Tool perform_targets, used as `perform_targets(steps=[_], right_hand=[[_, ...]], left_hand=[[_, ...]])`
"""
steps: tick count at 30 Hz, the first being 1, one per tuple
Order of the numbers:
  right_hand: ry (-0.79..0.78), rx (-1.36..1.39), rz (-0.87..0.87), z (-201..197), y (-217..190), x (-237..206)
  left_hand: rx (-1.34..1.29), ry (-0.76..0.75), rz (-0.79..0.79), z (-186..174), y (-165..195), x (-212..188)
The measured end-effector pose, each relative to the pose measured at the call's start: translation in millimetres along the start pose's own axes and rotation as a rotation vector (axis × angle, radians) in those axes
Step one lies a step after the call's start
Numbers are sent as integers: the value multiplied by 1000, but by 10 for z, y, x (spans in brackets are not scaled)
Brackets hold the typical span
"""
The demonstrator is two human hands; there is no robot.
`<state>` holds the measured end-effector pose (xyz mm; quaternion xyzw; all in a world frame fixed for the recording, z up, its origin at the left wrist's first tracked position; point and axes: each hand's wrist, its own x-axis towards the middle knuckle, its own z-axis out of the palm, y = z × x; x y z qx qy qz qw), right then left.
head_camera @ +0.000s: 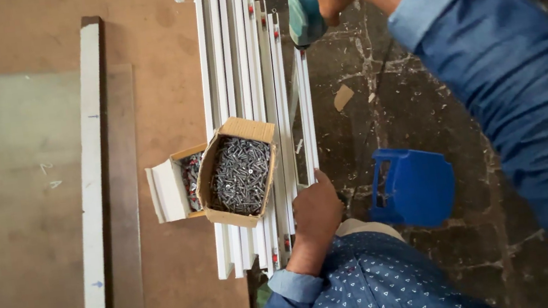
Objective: The person uses a corded power drill to drive screws into white plastic window-frame profiles stacked on a workbench, holding each profile steady with the other hand and taking screws from a cardboard box of fasteners. A second person occasionally holds a long profile against the bench while the person drills.
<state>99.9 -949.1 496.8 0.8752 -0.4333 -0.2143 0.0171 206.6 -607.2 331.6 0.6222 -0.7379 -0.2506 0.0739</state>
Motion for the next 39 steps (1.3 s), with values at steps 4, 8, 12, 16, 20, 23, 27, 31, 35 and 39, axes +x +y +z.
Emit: perform_targets(steps=[4,8,12,16,20,23,27,31,35,39], right_hand=[[56,13,12,91,45,97],[178,130,-96,214,158,38],[34,6,-140,122,121,-61],[-20,-141,-162,-83,102,-264],[77,-292,-207,-118,85,-514],[49,-327,-268,-121,139,-584],[136,-311,-300,-63,342,-700],[212,-166,-286,26,672,-879],[249,34,-239,267,1024,-1018],[458,326,-165,772,1445,-1297]], left_hand=[[-61,-39,-27,-19,1,-33],[-21,-61,-82,19,27,-111],[-72,1,-119,128,87,-134],[38,158,-136,319,185,-85],[128,194,-132,475,231,-29],[103,132,-267,531,300,-10],[33,149,-365,494,478,-1],[18,197,-408,424,656,-35],[-7,193,-449,479,734,-30],[110,261,-513,653,763,54]])
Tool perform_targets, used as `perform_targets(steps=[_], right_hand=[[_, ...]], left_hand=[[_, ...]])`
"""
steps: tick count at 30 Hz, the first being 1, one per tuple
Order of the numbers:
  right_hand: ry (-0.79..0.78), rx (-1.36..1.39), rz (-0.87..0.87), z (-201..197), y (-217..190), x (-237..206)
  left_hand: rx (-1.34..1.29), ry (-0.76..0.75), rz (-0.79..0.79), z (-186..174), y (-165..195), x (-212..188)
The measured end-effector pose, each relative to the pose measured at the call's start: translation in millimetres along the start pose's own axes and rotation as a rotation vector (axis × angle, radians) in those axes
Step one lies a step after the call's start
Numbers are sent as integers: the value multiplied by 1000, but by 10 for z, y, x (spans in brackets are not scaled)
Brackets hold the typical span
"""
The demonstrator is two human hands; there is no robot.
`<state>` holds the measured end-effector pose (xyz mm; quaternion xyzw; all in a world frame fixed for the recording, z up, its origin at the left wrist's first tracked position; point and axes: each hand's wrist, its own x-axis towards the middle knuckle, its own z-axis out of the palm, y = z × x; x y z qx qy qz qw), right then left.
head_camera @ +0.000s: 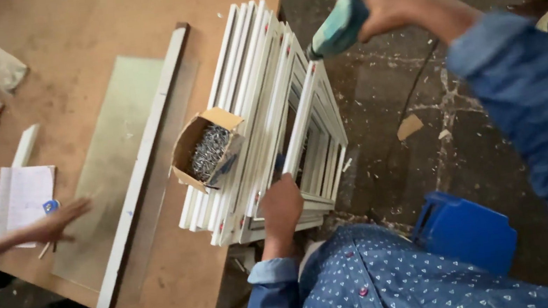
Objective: The person uses a corded power drill to drive screws into white plastic window-frame profiles stacked on a workbench, holding each profile steady with the other hand and taking screws from a cardboard box of fasteners. A second person occasionally holds a long profile against the bench while the person drills.
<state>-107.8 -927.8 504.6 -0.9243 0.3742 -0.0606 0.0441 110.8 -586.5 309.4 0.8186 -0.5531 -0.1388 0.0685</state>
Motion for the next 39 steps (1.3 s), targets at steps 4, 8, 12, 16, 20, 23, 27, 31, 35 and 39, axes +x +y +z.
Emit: perform_targets(steps=[4,8,12,16,20,23,27,31,35,39], right_hand=[[346,735,13,359,228,-890],[424,1502,460,958,41,-1702],[437,1648,804,1560,-186,-2420],[476,1667,930,2023,-322,-2985],[462,1551,918,2228,-411,-3280],[430,1530,853,2202,-488,-3300],[379,1573,660,2020,-631,-3252],[340,1587,597,1844,-790,-3250],[302,1600,547,1746,-922,-3245],[276,1575,521,1677,-1014,-3289]], left_hand=[[11,66,10,96,-28,48],[24,82,-33,133,-58,39],[107,121,-18,129,-58,20],[82,221,-31,133,-96,-90],[-1023,-8,-259,293,-25,-120],[-1804,-229,-455,411,107,11],[-1973,-238,-499,387,268,193],[-2003,-192,-428,318,370,261],[-1992,-112,-419,346,321,243],[-2031,-72,-334,448,219,173]])
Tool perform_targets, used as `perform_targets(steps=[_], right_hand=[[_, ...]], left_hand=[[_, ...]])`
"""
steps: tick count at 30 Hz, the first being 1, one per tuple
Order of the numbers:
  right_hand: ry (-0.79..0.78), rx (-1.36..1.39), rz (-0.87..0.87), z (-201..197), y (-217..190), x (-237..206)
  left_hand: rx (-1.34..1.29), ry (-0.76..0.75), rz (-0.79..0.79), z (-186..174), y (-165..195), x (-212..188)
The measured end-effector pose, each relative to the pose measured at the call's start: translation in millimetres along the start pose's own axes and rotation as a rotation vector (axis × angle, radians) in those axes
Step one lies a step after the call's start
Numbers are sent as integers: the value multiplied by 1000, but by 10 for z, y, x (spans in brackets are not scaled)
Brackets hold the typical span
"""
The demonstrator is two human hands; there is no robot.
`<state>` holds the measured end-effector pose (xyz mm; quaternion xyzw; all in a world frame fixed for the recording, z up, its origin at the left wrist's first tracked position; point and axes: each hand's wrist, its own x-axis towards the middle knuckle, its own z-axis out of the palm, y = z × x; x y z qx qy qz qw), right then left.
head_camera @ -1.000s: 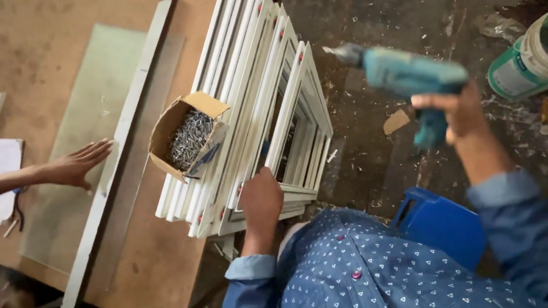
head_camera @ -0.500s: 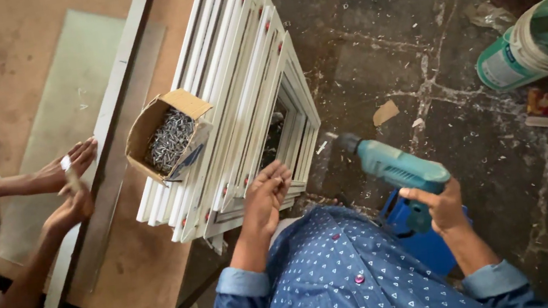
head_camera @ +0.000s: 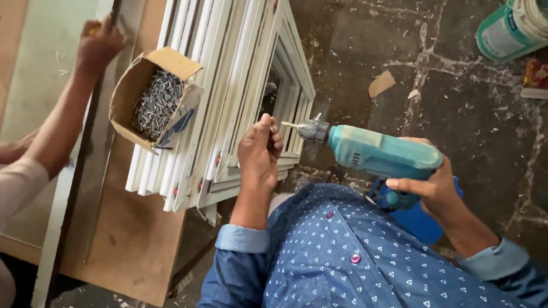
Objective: The person uses a corded power drill to drive screws into white plastic window-frame profiles stacked on a workbench, holding each profile steady with the other hand and taking screws from a cardboard box of fasteners. A second person occasionally holds a long profile against the bench while the person drills.
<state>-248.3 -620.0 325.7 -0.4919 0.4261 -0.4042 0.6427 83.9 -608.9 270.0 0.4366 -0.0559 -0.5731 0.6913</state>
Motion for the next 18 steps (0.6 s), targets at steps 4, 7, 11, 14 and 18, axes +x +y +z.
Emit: perform_targets(steps=[4,7,11,14,18], right_hand=[[-7,-1,-16,6,-20,-67],[13,13,-12,6,-9,-112],[43,38,-6,37,16,-180],[56,23,-25,75,15,-242],[70,-14,-47,151,-18,-341]], left_hand=[[27,64,54,-22,-34,-35],[53,77,37,50,-1,-73],[45,49,-58,197,72,-134],[14,13,-98,306,104,-160],[-14,-15,-129,396,127,-180]])
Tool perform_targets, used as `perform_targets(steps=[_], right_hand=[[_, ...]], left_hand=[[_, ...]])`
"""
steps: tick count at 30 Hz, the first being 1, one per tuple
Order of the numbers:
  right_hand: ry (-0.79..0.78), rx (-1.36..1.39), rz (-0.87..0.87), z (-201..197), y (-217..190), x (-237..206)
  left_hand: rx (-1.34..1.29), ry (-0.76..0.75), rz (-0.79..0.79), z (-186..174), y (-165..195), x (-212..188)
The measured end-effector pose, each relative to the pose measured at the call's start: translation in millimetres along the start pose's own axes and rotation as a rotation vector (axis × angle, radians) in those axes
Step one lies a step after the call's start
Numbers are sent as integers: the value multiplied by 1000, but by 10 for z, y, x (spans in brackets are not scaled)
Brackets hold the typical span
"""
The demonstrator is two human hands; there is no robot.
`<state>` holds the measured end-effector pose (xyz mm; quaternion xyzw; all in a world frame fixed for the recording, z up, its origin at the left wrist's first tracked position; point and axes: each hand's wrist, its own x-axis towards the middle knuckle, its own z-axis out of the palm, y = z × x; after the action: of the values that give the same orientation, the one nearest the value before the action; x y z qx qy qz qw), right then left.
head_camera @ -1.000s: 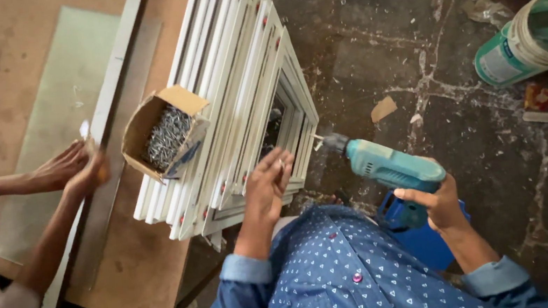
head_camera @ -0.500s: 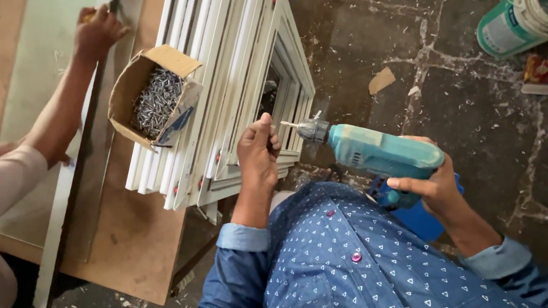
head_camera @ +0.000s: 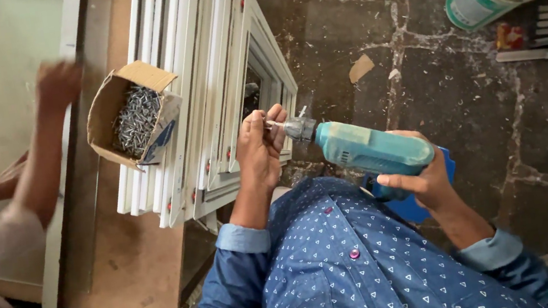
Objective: The person uses a corded power drill to drive screws into white plastic window-frame profiles stacked on a workbench, holding each profile steady with the other hand and taking screws from a cardboard box of fasteners. A second person occasionally holds a long profile against the bench while the person drills.
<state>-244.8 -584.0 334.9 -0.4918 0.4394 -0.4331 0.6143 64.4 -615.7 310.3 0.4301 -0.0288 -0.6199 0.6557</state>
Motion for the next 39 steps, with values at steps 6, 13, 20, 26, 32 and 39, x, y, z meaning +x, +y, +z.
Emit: perform_targets(steps=[6,13,20,26,32,39], right_hand=[[72,42,-25,335,43,-119],[133,7,-44,859,78,-162],[181,-26,-48,1455,30,-157],[229,-102,-52,1906,-118,-175],[287,-256,-65,2189,-463,-103],[271,-809,-287,2272,-1401,534]], left_hand=[[11,-41,-27,-114,137,56],[-19,-90,-42,-399,448,149],[-38,-59,-110,-646,871,268],[22,-117,-50,-766,1151,302],[-82,-102,-245,-863,1369,310],[680,-291,130,-1092,1593,44]])
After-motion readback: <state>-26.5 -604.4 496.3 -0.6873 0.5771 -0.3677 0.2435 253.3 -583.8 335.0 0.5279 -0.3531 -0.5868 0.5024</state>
